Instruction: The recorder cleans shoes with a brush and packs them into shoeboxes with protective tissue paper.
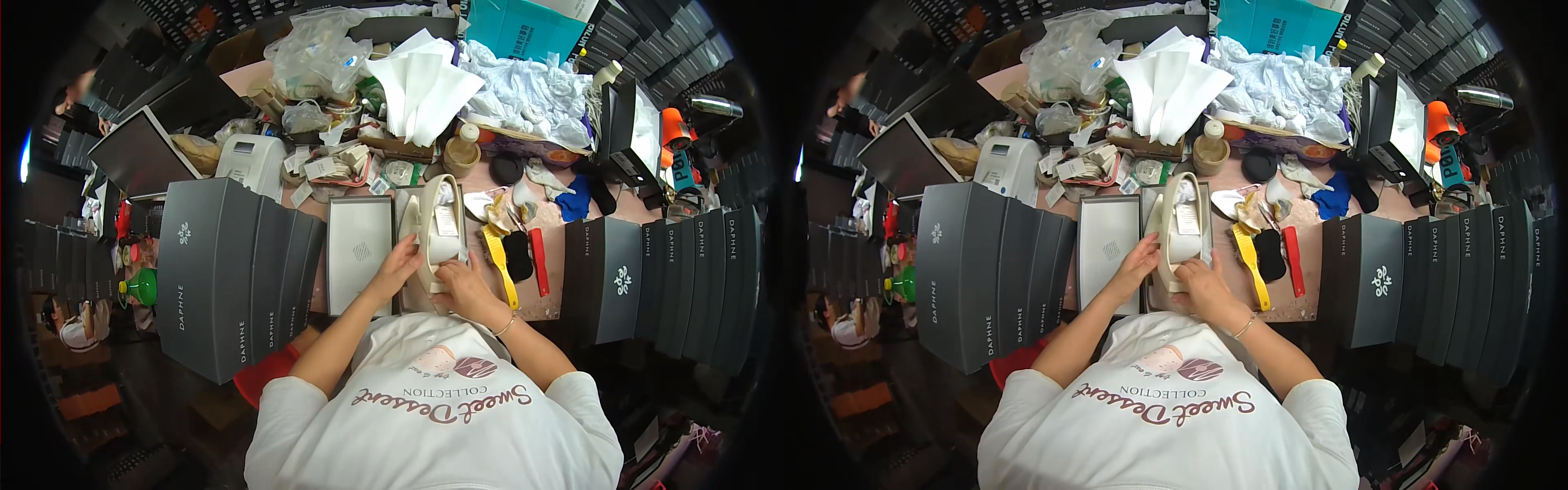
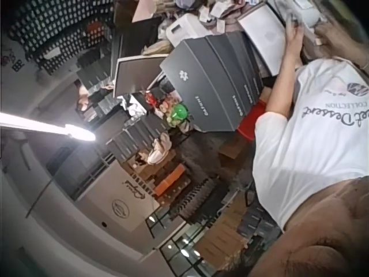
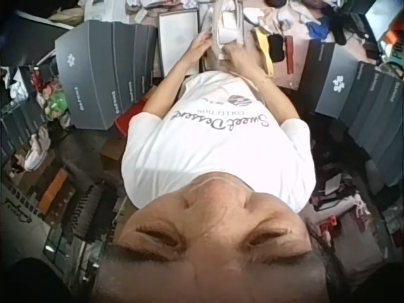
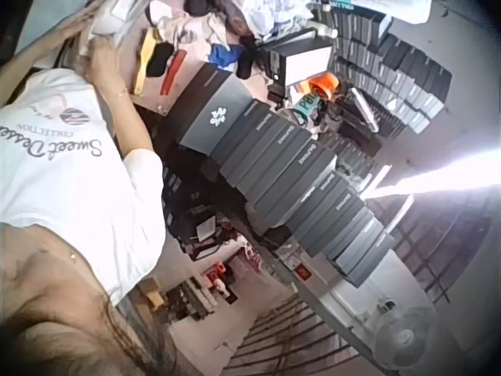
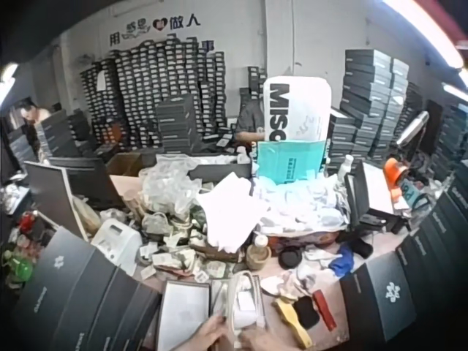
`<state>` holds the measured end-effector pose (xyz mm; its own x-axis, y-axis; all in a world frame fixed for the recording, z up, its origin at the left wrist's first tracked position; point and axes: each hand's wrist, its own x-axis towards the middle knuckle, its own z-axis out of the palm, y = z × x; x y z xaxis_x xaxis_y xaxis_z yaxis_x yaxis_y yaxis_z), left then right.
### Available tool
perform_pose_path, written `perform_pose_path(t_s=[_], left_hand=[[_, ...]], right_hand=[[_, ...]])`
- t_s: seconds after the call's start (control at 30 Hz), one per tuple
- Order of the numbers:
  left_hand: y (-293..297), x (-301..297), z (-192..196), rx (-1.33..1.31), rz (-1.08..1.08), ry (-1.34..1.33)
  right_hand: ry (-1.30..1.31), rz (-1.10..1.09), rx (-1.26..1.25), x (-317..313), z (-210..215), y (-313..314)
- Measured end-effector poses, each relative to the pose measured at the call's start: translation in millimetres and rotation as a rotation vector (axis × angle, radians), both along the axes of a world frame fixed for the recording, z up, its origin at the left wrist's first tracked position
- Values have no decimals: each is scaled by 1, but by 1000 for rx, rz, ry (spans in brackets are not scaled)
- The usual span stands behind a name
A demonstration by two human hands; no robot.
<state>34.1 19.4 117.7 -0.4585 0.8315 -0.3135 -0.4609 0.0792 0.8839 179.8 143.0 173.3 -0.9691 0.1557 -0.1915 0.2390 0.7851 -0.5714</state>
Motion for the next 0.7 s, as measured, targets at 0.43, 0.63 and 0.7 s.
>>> perform_pose_path(t_s=[0.43,0.63,0.7], left_hand=[[-4,-36,56,-205,-148,620],[-33,-56,9,-206,2,79],[-38,-62,15,-235,13,58]], right_hand=[[334,-261,45,-71,17,29],[529,-246,-33,-26,-22,12],[423,-252,-77,-22,-32,11]])
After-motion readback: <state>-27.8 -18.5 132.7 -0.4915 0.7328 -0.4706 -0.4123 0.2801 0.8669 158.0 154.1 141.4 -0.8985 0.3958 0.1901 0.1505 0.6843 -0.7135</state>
